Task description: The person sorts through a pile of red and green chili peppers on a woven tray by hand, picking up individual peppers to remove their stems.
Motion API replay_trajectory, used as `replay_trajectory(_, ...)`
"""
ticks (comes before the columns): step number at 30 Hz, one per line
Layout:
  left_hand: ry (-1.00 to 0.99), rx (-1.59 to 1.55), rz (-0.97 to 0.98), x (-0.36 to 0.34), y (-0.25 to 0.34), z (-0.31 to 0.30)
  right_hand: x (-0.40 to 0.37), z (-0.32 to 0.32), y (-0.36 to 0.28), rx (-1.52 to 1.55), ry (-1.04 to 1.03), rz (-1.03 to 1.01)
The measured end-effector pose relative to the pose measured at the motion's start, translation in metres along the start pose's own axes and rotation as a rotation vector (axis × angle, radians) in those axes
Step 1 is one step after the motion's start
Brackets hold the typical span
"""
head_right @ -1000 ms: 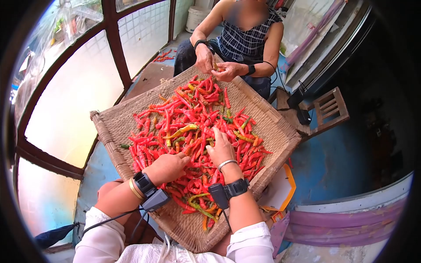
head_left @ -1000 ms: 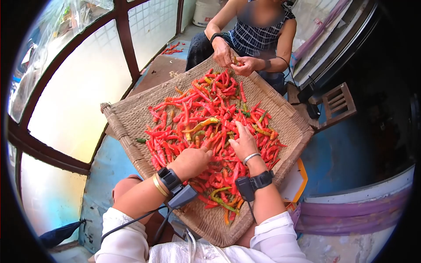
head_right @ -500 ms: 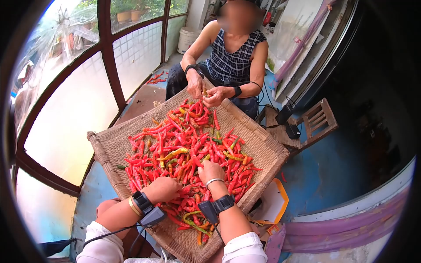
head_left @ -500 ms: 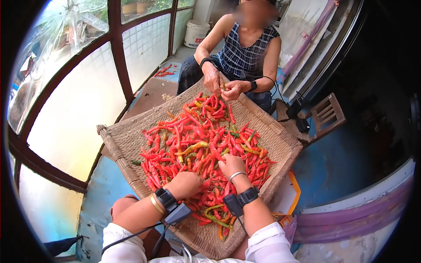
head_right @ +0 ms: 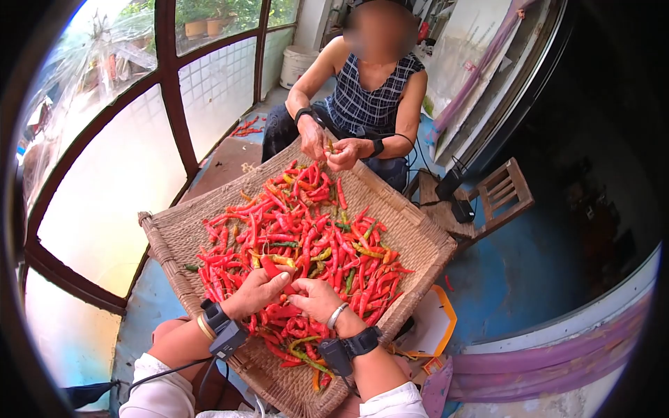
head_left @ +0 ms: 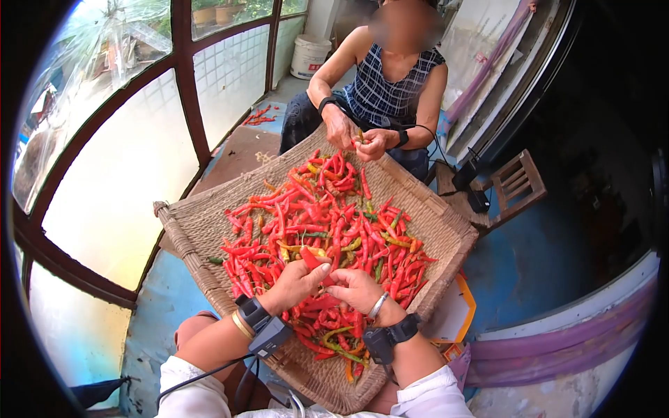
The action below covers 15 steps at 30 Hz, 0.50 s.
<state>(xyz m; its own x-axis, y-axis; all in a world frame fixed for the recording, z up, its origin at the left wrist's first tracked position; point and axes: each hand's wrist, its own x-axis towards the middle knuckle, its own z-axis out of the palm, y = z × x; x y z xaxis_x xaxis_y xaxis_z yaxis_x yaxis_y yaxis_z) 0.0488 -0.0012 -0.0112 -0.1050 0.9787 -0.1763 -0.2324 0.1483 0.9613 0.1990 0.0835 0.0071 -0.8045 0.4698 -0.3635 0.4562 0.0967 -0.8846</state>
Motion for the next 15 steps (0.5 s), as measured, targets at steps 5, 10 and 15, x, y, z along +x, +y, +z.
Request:
replay_trajectory(5,-0.275,0.369,-0.154,-0.009,0.011,0.001,0.004,0.004,0.002,0.317,0.261,-0.126)
replay_trajectory(10,-0.407,0.659,-0.137,-0.011,0.006,-0.003,0.009,-0.003,0.014,0.231,0.296,-0.087)
replay_trajectory(15,-0.578,1.035,-0.043,-0.013,0.008,-0.014,0.009,-0.019,0.013,0.059,0.172,0.127)
